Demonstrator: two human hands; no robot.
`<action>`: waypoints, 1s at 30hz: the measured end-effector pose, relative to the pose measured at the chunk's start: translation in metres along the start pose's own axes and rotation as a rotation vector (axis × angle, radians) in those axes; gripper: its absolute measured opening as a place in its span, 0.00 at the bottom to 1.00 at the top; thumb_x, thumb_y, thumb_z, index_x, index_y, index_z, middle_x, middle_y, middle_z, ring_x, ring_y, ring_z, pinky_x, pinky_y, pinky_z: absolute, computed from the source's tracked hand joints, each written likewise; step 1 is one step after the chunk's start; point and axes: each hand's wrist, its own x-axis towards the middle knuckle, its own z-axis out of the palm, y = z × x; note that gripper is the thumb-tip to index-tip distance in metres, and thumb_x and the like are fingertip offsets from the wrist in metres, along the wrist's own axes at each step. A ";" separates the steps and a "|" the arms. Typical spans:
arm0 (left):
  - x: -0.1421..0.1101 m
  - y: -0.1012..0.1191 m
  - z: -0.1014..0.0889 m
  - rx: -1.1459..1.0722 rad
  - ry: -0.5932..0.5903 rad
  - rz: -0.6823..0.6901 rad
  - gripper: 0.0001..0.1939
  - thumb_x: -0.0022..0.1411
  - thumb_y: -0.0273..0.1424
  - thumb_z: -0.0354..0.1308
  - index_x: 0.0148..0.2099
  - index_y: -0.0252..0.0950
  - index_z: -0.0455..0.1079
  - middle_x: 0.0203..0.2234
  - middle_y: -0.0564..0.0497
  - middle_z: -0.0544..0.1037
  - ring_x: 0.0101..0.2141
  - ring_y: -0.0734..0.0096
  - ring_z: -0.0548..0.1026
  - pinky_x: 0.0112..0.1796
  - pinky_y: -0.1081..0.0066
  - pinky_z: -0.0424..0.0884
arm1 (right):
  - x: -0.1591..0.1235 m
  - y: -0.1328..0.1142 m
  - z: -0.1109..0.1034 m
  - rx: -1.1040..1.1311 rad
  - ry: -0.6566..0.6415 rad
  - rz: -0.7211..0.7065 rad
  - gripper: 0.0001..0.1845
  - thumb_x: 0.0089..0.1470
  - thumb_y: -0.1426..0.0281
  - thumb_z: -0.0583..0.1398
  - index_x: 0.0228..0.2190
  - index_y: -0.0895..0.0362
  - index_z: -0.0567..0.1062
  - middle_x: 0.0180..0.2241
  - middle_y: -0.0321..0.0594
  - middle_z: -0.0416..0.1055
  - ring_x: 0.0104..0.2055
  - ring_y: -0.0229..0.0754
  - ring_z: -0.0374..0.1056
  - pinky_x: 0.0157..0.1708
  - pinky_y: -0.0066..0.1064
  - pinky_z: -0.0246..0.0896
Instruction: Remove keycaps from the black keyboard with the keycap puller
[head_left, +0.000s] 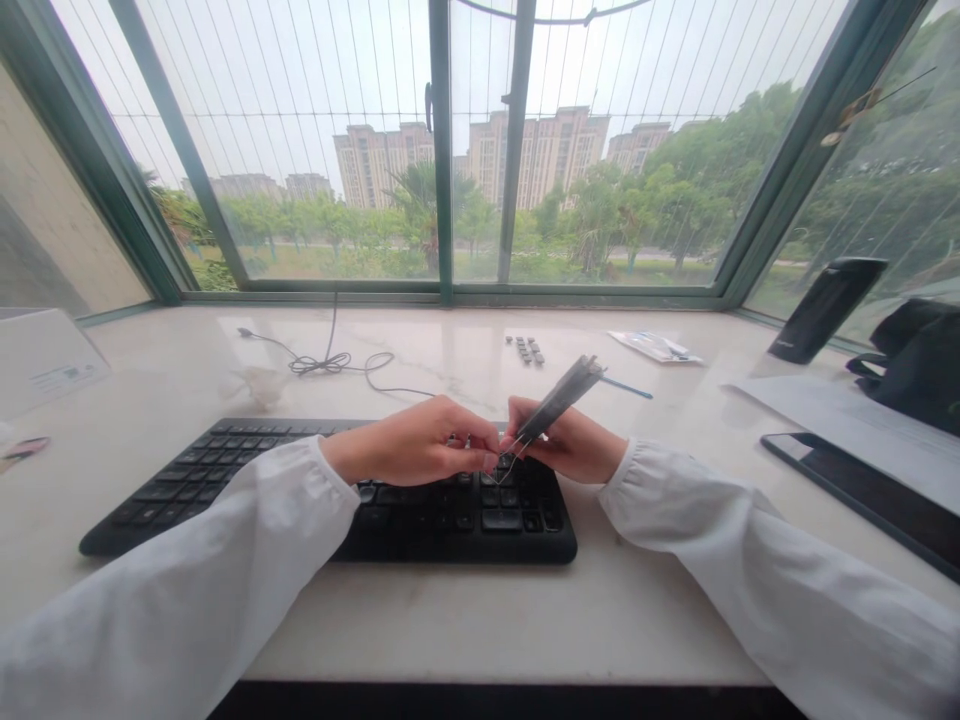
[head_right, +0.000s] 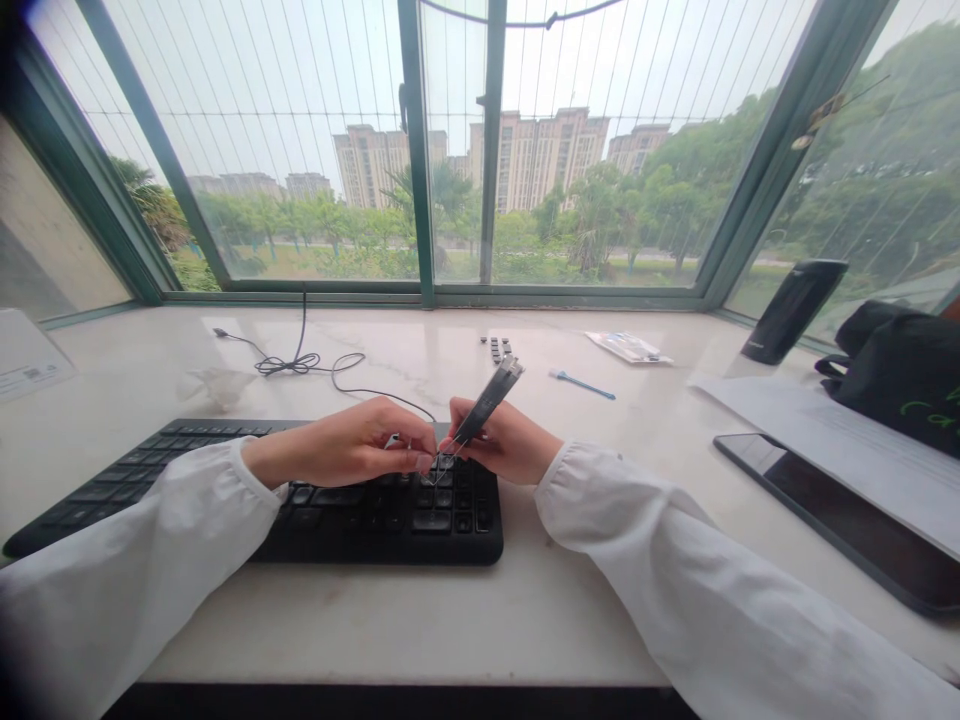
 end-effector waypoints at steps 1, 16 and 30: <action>0.000 0.000 0.001 0.006 0.001 -0.003 0.07 0.65 0.29 0.54 0.37 0.34 0.73 0.27 0.54 0.75 0.28 0.77 0.69 0.30 0.79 0.61 | 0.000 0.000 -0.001 0.036 -0.004 0.011 0.16 0.58 0.58 0.59 0.28 0.56 0.64 0.28 0.37 0.70 0.30 0.37 0.64 0.30 0.28 0.60; 0.004 -0.006 0.010 0.146 0.361 -0.181 0.09 0.63 0.36 0.58 0.37 0.37 0.76 0.28 0.56 0.77 0.25 0.79 0.67 0.28 0.77 0.60 | 0.005 -0.002 0.002 0.161 0.016 0.118 0.21 0.56 0.54 0.60 0.24 0.58 0.65 0.21 0.31 0.61 0.24 0.33 0.55 0.24 0.26 0.52; 0.006 -0.011 0.020 0.286 0.335 -0.130 0.08 0.62 0.34 0.58 0.34 0.36 0.76 0.28 0.54 0.78 0.27 0.76 0.68 0.30 0.76 0.60 | 0.004 -0.003 0.003 0.016 -0.011 0.083 0.16 0.57 0.59 0.60 0.26 0.58 0.66 0.22 0.30 0.57 0.25 0.33 0.50 0.24 0.26 0.48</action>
